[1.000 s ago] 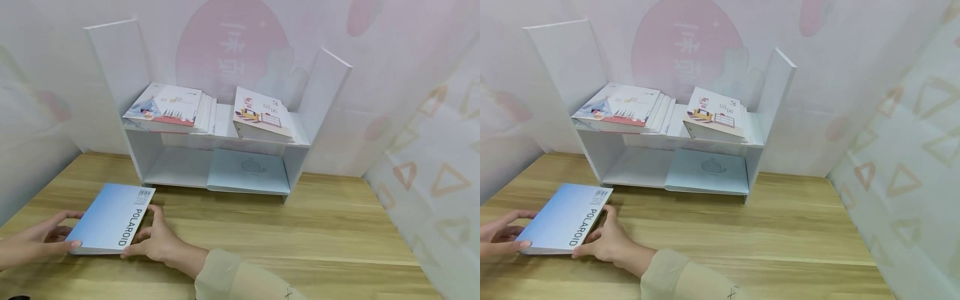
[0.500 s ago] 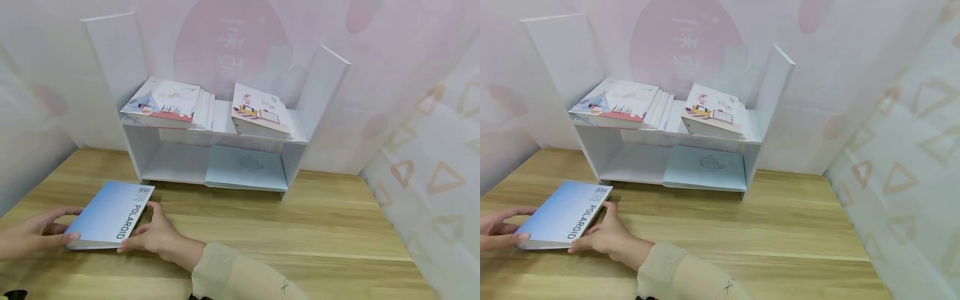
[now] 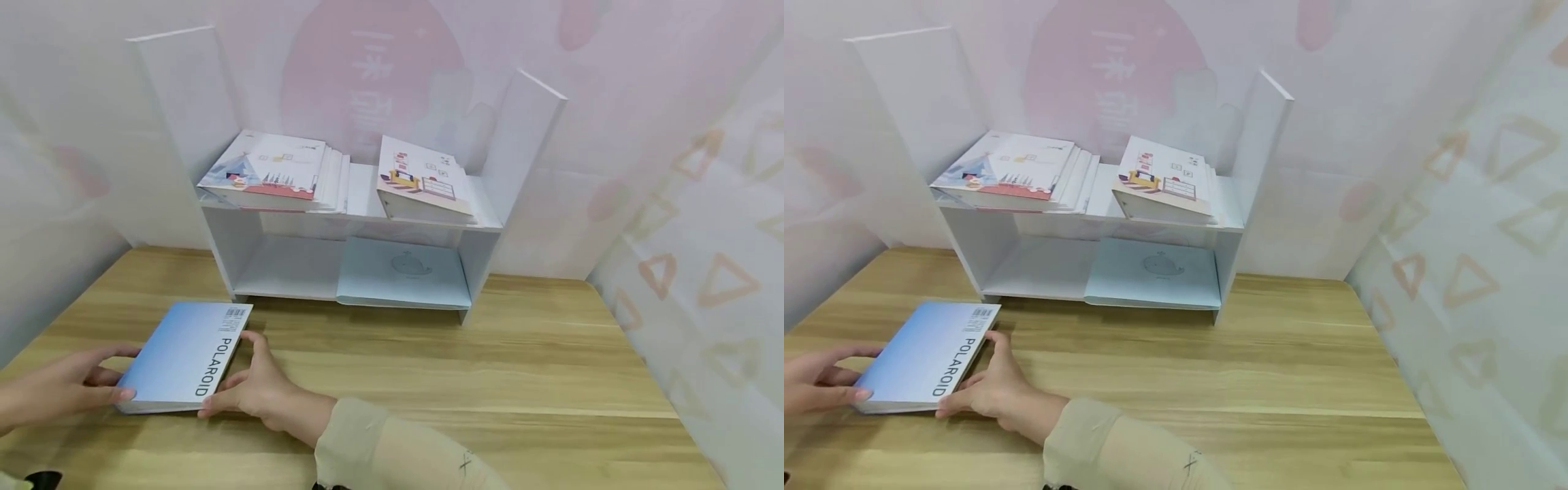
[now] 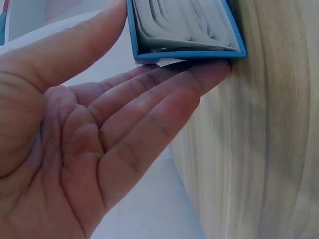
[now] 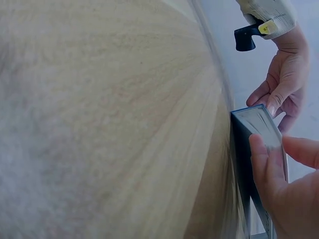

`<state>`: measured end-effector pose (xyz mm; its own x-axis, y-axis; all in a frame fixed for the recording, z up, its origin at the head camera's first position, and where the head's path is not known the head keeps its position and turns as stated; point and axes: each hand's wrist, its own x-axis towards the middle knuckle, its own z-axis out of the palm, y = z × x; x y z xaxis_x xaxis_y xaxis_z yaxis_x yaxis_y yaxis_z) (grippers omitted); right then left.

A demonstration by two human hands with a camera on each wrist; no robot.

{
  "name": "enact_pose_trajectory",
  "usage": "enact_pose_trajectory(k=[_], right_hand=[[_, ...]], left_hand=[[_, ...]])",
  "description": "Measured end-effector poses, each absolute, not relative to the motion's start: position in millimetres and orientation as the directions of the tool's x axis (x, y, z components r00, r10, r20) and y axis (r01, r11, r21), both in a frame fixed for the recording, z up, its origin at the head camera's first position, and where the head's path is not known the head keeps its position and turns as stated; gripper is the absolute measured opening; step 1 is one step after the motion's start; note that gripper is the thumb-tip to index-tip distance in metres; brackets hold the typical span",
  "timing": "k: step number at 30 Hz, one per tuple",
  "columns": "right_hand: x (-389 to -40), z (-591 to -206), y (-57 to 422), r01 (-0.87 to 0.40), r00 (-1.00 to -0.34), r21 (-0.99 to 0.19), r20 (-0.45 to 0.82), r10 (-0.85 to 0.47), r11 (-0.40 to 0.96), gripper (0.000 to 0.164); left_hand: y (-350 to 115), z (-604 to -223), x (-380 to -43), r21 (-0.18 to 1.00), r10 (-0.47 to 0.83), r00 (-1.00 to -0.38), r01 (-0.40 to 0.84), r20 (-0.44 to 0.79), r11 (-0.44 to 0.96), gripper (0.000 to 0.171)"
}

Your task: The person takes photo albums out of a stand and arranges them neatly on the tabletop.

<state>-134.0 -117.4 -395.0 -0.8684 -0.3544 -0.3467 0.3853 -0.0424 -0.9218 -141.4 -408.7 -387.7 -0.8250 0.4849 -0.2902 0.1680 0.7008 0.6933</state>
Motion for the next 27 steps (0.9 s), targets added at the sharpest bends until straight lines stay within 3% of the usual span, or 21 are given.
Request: enact_pose_trajectory(k=[6, 13, 20, 27], right_hand=[[-134.4, -395.4, -115.9, 0.369, -0.861, -0.929, -0.349, -0.371, 0.019, 0.103], [-140.6, -401.5, -104.7, 0.476, -0.767, -0.878, -0.387, -0.513, -0.051, 0.101], [-146.3, -397.4, -94.3, 0.537, -0.728, -0.841, -0.419, -0.542, -0.071, 0.093], [-150.6, -393.4, -81.4, 0.542, -0.657, -0.840, -0.429, -0.620, 0.008, 0.081]], left_hand=[[-409.4, -388.7, -141.1, 0.653, 0.454, -0.847, 0.181, -0.276, 0.735, 0.063], [-401.2, -387.5, -139.4, 0.560, 0.366, -0.891, 0.166, -0.267, 0.812, 0.068], [-392.2, -384.0, -143.3, 0.557, 0.349, -0.891, 0.140, -0.289, 0.819, 0.077], [-385.7, -378.4, -142.6, 0.549, 0.362, -0.888, 0.158, -0.284, 0.821, 0.073]])
